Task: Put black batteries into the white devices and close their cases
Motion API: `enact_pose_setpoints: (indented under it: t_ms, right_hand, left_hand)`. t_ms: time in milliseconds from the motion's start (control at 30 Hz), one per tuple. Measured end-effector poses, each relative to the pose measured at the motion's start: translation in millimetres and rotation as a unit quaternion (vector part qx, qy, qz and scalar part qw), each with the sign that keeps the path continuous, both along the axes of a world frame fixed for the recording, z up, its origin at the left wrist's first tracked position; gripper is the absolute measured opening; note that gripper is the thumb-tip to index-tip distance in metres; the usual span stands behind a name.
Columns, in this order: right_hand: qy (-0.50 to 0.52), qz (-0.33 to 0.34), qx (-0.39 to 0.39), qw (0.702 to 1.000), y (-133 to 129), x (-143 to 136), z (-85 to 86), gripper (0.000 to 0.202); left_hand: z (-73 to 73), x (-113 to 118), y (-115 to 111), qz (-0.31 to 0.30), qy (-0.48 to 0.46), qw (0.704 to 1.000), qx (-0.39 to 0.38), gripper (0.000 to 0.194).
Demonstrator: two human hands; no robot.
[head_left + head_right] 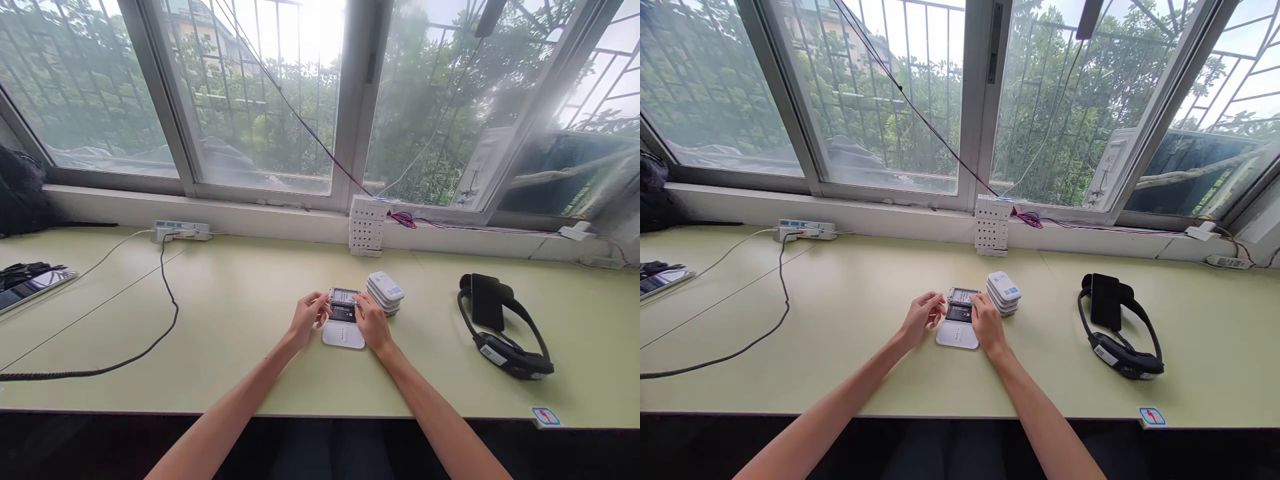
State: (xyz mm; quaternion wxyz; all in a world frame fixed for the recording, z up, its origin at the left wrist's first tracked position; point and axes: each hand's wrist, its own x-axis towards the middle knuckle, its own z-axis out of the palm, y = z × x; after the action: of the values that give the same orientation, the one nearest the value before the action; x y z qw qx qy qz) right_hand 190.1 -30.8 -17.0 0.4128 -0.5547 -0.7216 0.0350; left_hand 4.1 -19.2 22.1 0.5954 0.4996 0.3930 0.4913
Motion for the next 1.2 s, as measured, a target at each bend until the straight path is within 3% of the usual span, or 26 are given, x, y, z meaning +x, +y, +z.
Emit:
enact_pose_setpoints:
  t_ms: [200,1200]
  right_hand:
    - [-0.021,-0.015,-0.055,0.998,0.1,1.6,-0.4,0.035]
    - [-0.111,-0.071,-0.088,0.987,3.7,2.0,-5.0,0.019]
  left_hand:
    - [-0.6,0.0,-0.3,0.000,0.006,1.000,-0.002,0.037]
    - [-3.0,-0.1,0.8,-0.010,0.011,1.000,-0.011,0.036]
